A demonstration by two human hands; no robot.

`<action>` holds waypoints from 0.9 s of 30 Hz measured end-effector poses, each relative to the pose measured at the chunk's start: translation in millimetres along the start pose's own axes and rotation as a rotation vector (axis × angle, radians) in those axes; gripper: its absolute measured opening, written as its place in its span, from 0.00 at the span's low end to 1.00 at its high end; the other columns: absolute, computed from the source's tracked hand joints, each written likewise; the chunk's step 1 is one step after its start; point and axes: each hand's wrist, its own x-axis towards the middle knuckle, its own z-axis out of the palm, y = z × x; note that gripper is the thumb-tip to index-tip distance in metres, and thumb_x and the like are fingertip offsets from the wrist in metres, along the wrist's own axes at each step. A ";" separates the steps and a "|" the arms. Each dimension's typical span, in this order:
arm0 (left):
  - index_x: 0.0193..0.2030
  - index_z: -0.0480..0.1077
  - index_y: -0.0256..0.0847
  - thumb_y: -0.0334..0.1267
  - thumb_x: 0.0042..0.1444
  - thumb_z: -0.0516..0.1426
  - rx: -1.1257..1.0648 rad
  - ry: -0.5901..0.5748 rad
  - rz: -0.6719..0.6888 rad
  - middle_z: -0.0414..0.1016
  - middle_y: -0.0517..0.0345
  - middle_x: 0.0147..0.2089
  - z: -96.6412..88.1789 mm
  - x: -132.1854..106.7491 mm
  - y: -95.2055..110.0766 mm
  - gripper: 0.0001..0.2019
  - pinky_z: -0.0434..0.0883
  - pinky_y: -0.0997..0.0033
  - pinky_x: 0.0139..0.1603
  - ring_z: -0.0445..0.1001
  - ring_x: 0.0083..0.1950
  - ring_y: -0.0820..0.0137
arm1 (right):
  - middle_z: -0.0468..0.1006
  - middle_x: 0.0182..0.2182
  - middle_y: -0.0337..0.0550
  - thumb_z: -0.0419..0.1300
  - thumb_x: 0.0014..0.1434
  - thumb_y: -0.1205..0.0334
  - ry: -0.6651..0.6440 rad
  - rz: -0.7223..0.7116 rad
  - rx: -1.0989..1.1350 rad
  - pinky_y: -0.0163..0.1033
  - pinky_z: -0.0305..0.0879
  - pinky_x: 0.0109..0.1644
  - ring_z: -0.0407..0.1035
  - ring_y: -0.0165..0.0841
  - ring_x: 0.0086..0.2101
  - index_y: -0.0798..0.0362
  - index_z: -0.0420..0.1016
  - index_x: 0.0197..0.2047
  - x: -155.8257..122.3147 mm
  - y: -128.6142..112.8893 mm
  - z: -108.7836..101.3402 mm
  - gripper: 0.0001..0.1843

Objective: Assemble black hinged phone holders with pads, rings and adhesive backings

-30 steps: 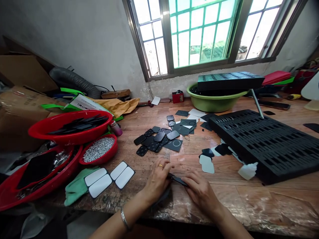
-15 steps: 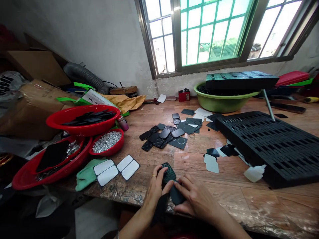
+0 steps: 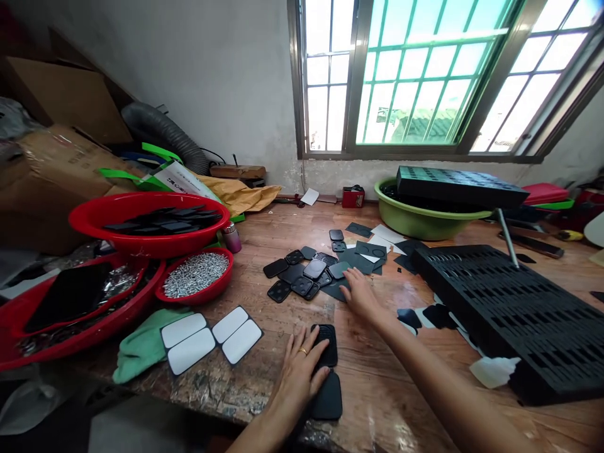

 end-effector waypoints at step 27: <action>0.52 0.73 0.49 0.32 0.60 0.48 -0.127 0.071 0.012 0.67 0.53 0.60 2.5 -5.6 -36.7 0.18 0.59 0.47 0.63 0.61 0.65 0.60 | 0.75 0.30 0.38 0.44 0.50 0.76 -0.339 -0.253 0.132 0.28 0.63 0.36 0.68 0.27 0.32 0.54 0.77 0.33 -71.8 4.9 -84.1 0.20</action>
